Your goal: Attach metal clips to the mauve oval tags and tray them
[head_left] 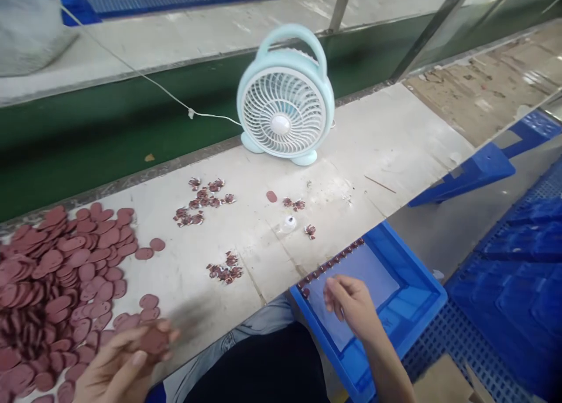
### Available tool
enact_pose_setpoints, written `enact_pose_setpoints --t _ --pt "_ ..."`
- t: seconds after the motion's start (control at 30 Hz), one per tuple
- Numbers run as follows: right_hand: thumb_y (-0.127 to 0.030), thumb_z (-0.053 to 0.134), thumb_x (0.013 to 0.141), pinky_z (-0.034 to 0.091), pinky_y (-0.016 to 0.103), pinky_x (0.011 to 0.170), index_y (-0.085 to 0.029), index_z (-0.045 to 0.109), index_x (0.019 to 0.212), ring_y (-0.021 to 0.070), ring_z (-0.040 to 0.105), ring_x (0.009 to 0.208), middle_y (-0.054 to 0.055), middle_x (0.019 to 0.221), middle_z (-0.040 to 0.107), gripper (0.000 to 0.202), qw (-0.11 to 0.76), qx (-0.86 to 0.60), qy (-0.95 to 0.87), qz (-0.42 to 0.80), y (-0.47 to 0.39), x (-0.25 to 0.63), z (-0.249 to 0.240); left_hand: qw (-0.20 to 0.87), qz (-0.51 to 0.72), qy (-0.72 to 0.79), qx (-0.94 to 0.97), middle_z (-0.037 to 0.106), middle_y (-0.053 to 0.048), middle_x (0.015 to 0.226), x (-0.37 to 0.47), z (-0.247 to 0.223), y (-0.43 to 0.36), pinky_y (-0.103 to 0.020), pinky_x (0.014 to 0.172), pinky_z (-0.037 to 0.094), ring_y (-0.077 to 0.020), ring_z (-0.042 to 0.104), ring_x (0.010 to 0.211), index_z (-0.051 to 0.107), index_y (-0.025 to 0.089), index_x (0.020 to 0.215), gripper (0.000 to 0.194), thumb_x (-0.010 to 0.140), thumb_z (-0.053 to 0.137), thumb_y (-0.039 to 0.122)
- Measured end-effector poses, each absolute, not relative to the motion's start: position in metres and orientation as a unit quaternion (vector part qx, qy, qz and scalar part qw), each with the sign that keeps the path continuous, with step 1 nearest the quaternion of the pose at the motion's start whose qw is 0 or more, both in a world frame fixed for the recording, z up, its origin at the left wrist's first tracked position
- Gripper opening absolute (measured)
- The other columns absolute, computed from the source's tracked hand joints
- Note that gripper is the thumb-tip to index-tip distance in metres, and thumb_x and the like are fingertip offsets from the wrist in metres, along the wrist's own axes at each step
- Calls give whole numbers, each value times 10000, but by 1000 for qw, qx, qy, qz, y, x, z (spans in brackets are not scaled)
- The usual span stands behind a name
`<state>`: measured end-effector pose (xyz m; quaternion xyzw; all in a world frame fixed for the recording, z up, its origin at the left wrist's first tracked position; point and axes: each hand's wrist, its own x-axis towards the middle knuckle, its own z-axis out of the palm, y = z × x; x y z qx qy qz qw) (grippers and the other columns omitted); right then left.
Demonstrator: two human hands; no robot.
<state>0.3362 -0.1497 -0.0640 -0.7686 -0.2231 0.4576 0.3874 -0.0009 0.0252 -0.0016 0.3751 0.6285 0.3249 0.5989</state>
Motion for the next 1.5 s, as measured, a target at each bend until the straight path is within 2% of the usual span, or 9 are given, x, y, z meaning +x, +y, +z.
enact_pose_setpoints --t 0.13,0.3,0.47,0.6,0.87,1.07,1.17,1.3,1.5 --pt "-764 211 950 259 177 298 -213 677 977 104 377 437 -28 655 502 722 559 -574 -136 583 -86 318 -32 700 353 575 233 822 -2 878 34 -5 7 -220 405 536 -216 742 620 801 316 899 395 537 957 332" --pt "-624 499 960 320 64 340 -178 719 1082 61 432 525 -11 765 566 512 708 -299 32 639 -3 311 -31 788 360 471 164 816 -69 1019 58 -3 -7 -142 420 504 -175 759 694 795 256 945 270 694 892 284" --pt "-545 587 948 295 71 300 -196 686 981 31 310 372 -77 598 484 365 690 -330 37 643 1 288 -12 846 365 367 129 806 -80 1109 55 -17 -12 -126 487 532 -217 792 879 782 275 985 172 816 804 256" --pt "-619 666 859 388 157 297 -238 647 1039 78 451 329 -42 565 599 422 657 -451 -55 601 -32 250 8 858 367 342 110 809 -78 1075 59 -20 -14 -150 552 568 -243 780 970 772 258 1020 173 848 777 237" --pt "-578 622 907 451 207 340 -226 619 1083 117 535 407 -2 651 634 393 641 -478 -185 571 -52 227 9 857 334 379 103 785 -93 934 65 -17 -7 -163 434 539 -139 724 616 755 171 1012 217 873 749 338" --pt "-460 702 901 474 212 361 -243 632 1096 115 517 458 -29 643 578 301 668 -493 -249 499 -45 221 18 876 342 318 119 754 -106 1214 59 -15 -9 -156 519 571 -134 736 740 775 214 1106 361 754 856 210" --pt "-437 657 939 511 264 398 -243 644 1133 149 564 489 -21 636 578 274 653 -523 -300 458 -49 213 17 887 335 295 121 774 -105 1180 59 -16 -12 -151 520 564 -136 737 742 775 207 1137 409 738 863 185" --pt "-402 613 956 585 378 489 -242 626 1175 208 652 542 33 759 672 271 661 -546 -364 364 -54 201 11 880 345 299 130 789 -147 1155 61 -18 -16 -191 637 590 -180 767 836 772 186 1156 323 842 789 258" --pt "-307 641 916 588 383 501 -201 655 1159 223 653 565 51 763 697 265 667 -577 -384 272 -53 195 6 877 361 291 129 799 -129 1134 63 -14 -17 -310 824 603 -191 776 839 780 204 1143 323 828 811 270"
